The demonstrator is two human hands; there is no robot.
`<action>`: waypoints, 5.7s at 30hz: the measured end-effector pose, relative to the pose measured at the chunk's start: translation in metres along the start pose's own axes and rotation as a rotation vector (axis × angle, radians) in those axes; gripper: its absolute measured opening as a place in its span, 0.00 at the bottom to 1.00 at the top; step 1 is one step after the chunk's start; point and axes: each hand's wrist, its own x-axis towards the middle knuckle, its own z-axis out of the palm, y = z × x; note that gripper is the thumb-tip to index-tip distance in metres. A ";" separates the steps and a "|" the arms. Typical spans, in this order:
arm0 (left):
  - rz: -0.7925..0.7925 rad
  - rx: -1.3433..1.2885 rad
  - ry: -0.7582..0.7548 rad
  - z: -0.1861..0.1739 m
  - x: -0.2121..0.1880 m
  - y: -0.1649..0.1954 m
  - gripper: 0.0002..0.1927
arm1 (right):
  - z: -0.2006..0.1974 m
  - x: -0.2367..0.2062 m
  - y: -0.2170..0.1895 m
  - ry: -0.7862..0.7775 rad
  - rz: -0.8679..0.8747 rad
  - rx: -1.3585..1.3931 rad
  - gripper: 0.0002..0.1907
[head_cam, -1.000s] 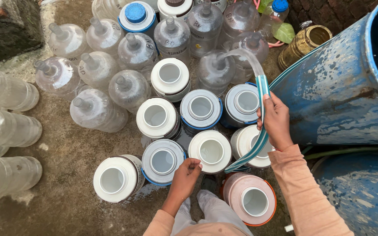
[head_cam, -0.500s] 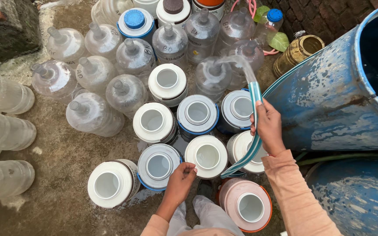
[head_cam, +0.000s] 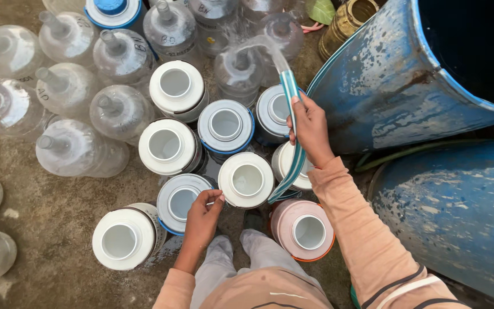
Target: The person holds a water hose and rinses the inside of empty plastic bottles and jars arranged on the wet concrete ground, directing the water stream into each container one at a time and moving along the rows. The person occasionally repositions the hose and shifts stance to reach other bottles.
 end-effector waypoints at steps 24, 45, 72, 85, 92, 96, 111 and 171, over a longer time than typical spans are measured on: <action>-0.008 0.018 0.033 0.006 -0.011 -0.004 0.17 | -0.007 0.001 -0.003 -0.052 -0.050 0.033 0.21; -0.062 0.045 0.042 0.026 -0.010 0.007 0.17 | -0.020 0.018 -0.001 -0.067 -0.016 0.023 0.20; -0.090 0.051 0.087 0.046 -0.005 0.013 0.17 | -0.033 0.037 0.010 -0.112 0.017 0.044 0.21; -0.103 0.020 0.127 0.033 -0.012 0.008 0.15 | 0.046 -0.003 0.062 -0.339 0.109 -0.015 0.21; 0.100 -0.051 -0.049 0.002 -0.028 -0.030 0.30 | 0.142 -0.087 0.032 -0.543 0.266 0.033 0.26; 0.072 -0.227 -0.156 -0.002 -0.033 -0.044 0.29 | 0.188 -0.118 0.013 -0.600 0.294 0.107 0.26; -0.024 -0.180 -0.159 -0.057 -0.038 0.000 0.17 | 0.253 -0.101 0.000 -0.290 0.133 -0.137 0.27; 0.536 0.633 0.092 -0.075 -0.002 -0.018 0.21 | -0.008 0.067 -0.004 -0.063 0.332 0.431 0.15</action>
